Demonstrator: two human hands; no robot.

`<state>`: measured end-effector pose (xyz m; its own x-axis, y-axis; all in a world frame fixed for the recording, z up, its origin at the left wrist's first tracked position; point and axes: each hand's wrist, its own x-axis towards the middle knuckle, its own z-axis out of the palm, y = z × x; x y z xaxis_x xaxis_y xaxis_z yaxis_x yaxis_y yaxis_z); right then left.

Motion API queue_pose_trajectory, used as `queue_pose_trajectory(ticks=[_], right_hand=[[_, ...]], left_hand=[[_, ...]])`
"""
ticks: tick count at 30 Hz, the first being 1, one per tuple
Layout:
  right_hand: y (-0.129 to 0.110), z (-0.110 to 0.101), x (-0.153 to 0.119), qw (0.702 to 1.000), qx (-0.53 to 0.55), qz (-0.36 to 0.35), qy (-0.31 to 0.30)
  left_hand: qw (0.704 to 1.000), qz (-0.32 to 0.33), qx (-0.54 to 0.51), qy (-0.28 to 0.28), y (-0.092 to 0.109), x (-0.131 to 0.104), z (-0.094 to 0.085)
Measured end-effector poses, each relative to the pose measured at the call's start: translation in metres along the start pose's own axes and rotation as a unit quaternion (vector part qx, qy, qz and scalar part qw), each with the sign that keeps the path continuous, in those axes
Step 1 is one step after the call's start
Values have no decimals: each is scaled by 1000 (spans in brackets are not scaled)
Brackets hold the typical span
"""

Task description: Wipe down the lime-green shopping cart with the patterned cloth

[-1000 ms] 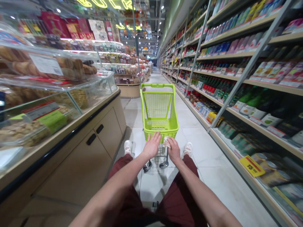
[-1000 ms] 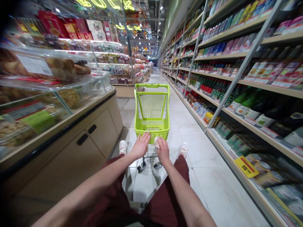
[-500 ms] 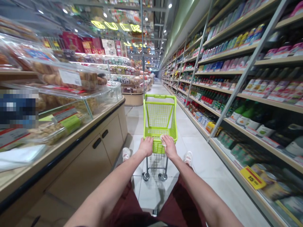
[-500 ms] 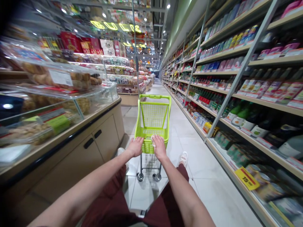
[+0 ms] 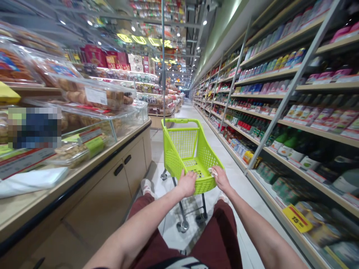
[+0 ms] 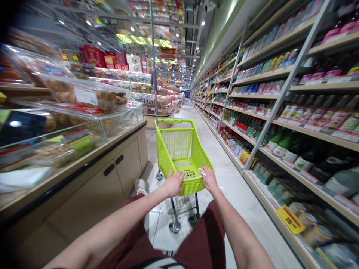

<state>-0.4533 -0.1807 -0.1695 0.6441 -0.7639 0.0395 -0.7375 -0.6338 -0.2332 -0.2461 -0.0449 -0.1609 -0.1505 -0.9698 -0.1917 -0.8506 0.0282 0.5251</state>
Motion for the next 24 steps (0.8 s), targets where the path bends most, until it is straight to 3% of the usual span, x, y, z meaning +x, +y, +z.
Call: queue_pose_trajectory(ticks=[4, 9, 11, 17, 24], right_hand=[[-22, -4, -11, 999, 4, 36, 20], [-80, 8, -37, 996, 84, -16, 39], [-83, 6, -43, 994, 92, -9, 59], [-52, -9, -46, 994, 26, 51, 90], [-86, 22, -17, 991, 21, 16, 130]], left_hand=[[998, 5, 52, 18, -27, 3, 10], [996, 45, 81, 12, -19, 11, 14], [995, 47, 83, 8, -18, 14, 10], [995, -34, 88, -18, -42, 23, -2], [996, -22, 83, -27, -38, 23, -3]])
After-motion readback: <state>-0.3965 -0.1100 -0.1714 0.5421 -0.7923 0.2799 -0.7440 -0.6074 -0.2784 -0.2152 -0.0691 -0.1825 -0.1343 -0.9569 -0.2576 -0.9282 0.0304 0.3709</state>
